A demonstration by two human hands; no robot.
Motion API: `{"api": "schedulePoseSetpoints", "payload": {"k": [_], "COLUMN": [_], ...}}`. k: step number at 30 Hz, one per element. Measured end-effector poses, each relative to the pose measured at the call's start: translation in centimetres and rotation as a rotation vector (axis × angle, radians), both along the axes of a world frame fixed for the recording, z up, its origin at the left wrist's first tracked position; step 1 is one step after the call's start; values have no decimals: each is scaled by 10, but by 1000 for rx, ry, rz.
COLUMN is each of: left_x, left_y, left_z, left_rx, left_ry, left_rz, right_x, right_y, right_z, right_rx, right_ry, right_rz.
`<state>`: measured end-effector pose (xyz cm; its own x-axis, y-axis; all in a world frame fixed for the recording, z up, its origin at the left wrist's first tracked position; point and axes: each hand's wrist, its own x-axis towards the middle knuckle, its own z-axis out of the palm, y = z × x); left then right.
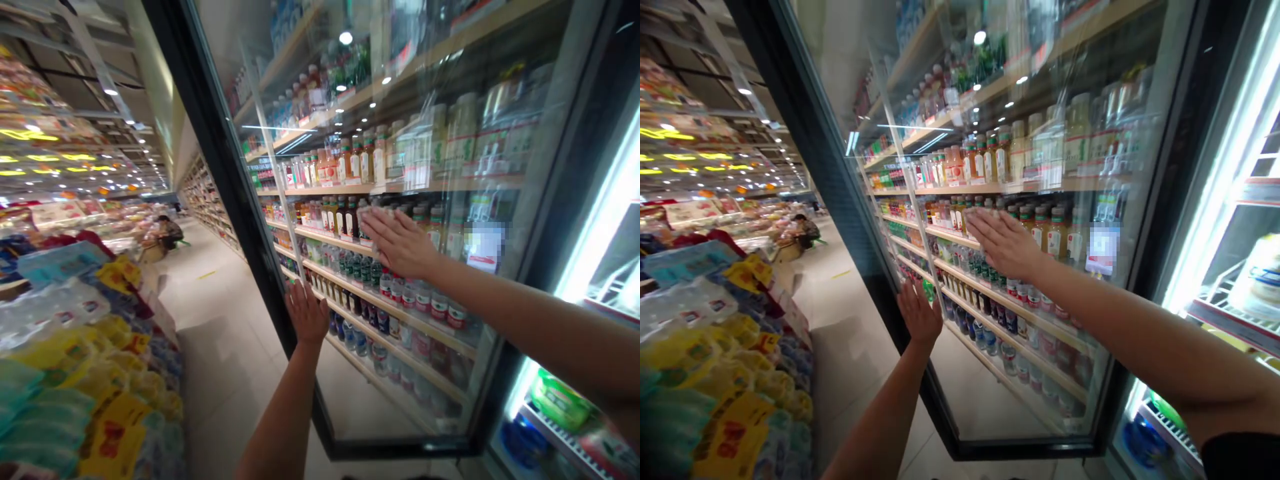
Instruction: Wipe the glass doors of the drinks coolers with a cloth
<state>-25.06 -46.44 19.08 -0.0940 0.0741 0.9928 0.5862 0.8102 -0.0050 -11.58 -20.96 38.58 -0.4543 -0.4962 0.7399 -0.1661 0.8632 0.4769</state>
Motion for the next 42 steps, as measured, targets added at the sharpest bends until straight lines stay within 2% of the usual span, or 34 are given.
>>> {"api": "schedulePoseSetpoints", "payload": {"k": [2,4,5,6,8,11,13,15,18,20,22,26,28,31,33,34,36,39,42], "left_x": [-1,0,1,1,3,3,3,4,6,8,8,3,-4,-13,-19,-21,-25,-32,-42], "left_y": [-2,-3,-4,-5,-6,-7,-7,-7,-5,-4,-3,0,2,5,6,7,10,14,18], "left_z": [-1,-2,-3,-4,-6,-9,-9,-8,-4,-1,2,2,0,-3,-4,-4,-2,5,14], "left_rx": [7,2,-2,-2,12,37,46,46,28,25,30,14,8,61,100,114,133,139,106], "left_ry": [27,56,68,80,94,90,75,65,70,69,69,30,-23,-142,-234,-270,-313,-355,-370], "left_rz": [16,29,32,30,12,-35,-63,-82,-95,-107,-126,-139,-140,-198,-251,-271,-295,-308,-320], "right_x": [-11,-25,-33,-40,-51,-60,-59,-55,-47,-45,-43,-29,-17,-1,7,10,14,16,12], "right_y": [-10,-27,-38,-50,-75,-101,-107,-103,-94,-89,-85,-67,-49,-16,3,10,22,33,39], "right_z": [44,76,82,79,48,-21,-46,-40,-6,1,-15,-64,-67,-58,-64,-75,-109,-172,-216], "right_rx": [-90,-214,-255,-272,-209,149,279,279,76,-57,-56,128,88,-133,-268,-305,-315,-238,-196], "right_ry": [98,197,219,224,169,24,-21,-12,60,80,12,-195,-181,-66,3,9,-43,-156,-155], "right_rz": [42,91,117,139,166,260,310,301,207,168,200,314,236,14,-118,-163,-199,-169,-165]}}
